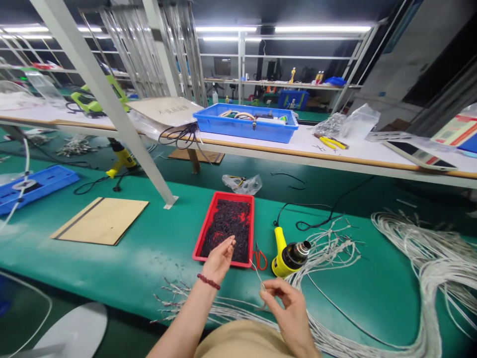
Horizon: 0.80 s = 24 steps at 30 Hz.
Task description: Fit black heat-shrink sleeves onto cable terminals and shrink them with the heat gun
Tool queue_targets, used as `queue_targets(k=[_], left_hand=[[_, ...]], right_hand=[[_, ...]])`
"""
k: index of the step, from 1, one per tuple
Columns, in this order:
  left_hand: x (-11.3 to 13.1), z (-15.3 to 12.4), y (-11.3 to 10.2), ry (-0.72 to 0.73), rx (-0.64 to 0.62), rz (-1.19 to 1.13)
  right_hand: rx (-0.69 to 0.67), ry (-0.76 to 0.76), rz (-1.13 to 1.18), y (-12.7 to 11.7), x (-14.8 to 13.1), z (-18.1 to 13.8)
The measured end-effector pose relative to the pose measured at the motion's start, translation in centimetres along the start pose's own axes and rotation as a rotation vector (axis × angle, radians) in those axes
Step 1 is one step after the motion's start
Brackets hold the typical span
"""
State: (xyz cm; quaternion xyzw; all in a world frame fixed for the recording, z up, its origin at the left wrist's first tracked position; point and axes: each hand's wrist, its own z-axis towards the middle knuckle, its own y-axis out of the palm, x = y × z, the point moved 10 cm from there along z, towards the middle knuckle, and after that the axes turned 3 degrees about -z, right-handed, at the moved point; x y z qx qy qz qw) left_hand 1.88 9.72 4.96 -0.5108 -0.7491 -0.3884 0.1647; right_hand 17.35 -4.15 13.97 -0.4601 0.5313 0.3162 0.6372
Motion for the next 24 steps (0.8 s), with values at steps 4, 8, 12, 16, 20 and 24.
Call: queue_targets(k=[4,8,12,16,20,24], left_hand=[[-0.4,-5.2,1.1,-0.144,-0.069,-0.292],[-1.0,-8.2,2.0,-0.231,-0.096,-0.419],[-0.9,-9.2,2.2,-0.22,-0.096,-0.448],[0.3,-9.4,2.3,-0.099,-0.141,-0.366],[1.4,-9.7,2.4,0.011,-0.174,-0.277],[1.9,-9.9,2.6,0.046,-0.178,-0.244]], right_hand=[[0.005,-0.177,-0.106,0.0,-3.1,-0.6],[-0.014,-0.279,-0.16,0.5,-5.3,-1.3],[-0.025,-0.329,-0.171,0.7,-6.5,-1.7],[-0.026,-0.346,-0.194,0.7,-6.7,-2.0],[-0.017,-0.378,-0.201,0.7,-6.8,-2.2],[-0.013,-0.389,-0.198,0.7,-6.9,-2.3]])
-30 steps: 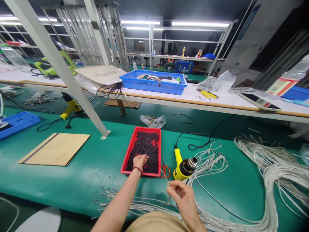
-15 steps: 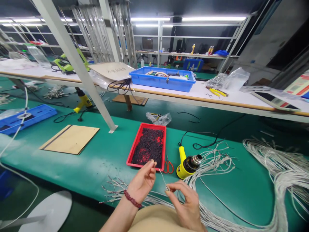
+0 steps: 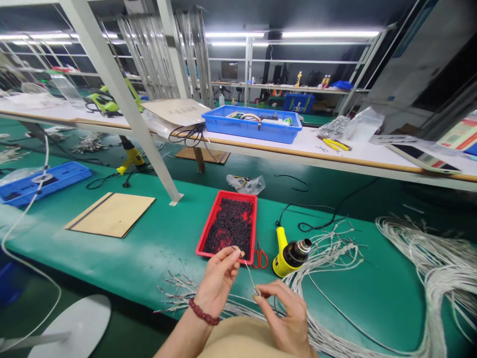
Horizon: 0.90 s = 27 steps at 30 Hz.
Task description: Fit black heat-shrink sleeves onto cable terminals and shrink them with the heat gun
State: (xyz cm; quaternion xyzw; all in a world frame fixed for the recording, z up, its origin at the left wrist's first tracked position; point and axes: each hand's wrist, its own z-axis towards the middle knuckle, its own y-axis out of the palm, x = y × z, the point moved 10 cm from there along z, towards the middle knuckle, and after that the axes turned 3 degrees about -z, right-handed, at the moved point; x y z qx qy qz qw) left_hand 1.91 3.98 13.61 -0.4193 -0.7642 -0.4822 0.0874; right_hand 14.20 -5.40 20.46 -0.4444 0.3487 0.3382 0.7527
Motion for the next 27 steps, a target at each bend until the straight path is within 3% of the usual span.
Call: queue_targets(k=[27], left_hand=[[0.25,0.05,-0.12,0.028,0.004,0.038]], right_hand=[[-0.008,-0.004,0.003,0.26,0.04,-0.1]])
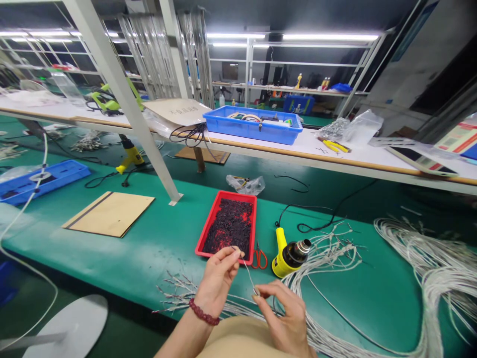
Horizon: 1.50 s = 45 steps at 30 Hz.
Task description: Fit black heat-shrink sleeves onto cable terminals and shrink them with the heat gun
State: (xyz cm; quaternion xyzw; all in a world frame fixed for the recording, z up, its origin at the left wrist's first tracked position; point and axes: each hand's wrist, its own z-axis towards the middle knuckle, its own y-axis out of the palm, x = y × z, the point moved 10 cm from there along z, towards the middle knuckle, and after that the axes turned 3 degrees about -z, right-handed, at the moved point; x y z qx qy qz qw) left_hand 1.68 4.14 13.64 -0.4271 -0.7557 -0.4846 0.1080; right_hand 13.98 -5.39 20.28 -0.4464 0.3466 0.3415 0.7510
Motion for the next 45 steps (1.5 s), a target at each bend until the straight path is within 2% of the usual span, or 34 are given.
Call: queue_targets(k=[18,27,34,41,45], left_hand=[[1.6,0.1,-0.1,0.148,-0.02,0.126],[3.0,-0.1,-0.1,0.292,-0.049,0.334],[2.4,-0.2,0.2,0.198,-0.078,0.3],[0.5,-0.7,0.9,0.107,-0.112,0.255],[0.4,-1.1,1.2,0.099,-0.114,0.278]], right_hand=[[-0.018,0.092,0.011,0.5,1.8,0.2],[-0.024,0.121,0.043,0.6,1.8,0.2],[-0.016,0.126,0.042,0.5,1.9,0.2],[-0.008,0.135,0.059,0.5,1.8,0.4],[0.007,0.141,0.066,0.2,1.9,0.3]])
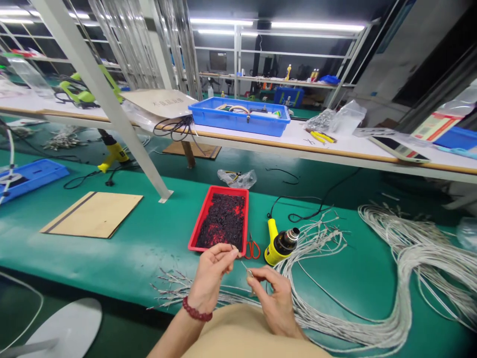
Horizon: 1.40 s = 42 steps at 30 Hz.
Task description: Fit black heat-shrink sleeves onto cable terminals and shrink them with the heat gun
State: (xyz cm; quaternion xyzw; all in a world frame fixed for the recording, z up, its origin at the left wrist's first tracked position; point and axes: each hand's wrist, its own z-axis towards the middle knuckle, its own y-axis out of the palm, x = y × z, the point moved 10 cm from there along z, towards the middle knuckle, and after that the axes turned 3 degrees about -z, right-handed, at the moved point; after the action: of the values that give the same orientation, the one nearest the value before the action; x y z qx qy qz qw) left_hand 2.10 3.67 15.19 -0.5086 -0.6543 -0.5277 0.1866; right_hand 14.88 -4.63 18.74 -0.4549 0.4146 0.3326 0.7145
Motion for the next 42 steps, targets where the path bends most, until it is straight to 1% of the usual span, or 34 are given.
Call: queue_targets(k=[5,11,17,27,34,37,42], left_hand=[[0.5,-0.2,0.2,0.044,0.003,0.085],[0.0,-0.4,1.1,0.032,-0.042,0.099],[-0.2,-0.6,1.6,0.019,-0.053,0.119],[-0.5,-0.6,1.7,0.015,-0.076,0.109],[-0.6,-0.6,1.6,0.014,-0.066,0.13],[-0.5,-0.8,1.4,0.01,-0.064,0.151],[-0.5,-0.7,0.6,0.002,-0.049,0.17]], right_hand=[[0.039,0.034,0.036,-0.4,0.6,-0.1],[0.061,0.036,0.053,-0.5,0.8,0.0],[0.068,0.033,0.043,-0.7,1.0,-0.1],[0.07,0.05,0.054,-0.7,1.0,-0.1],[0.062,0.051,0.044,-0.9,0.8,-0.1],[0.081,0.07,0.038,-2.0,1.0,-0.1],[0.217,0.189,0.138,-5.6,2.4,-0.5]])
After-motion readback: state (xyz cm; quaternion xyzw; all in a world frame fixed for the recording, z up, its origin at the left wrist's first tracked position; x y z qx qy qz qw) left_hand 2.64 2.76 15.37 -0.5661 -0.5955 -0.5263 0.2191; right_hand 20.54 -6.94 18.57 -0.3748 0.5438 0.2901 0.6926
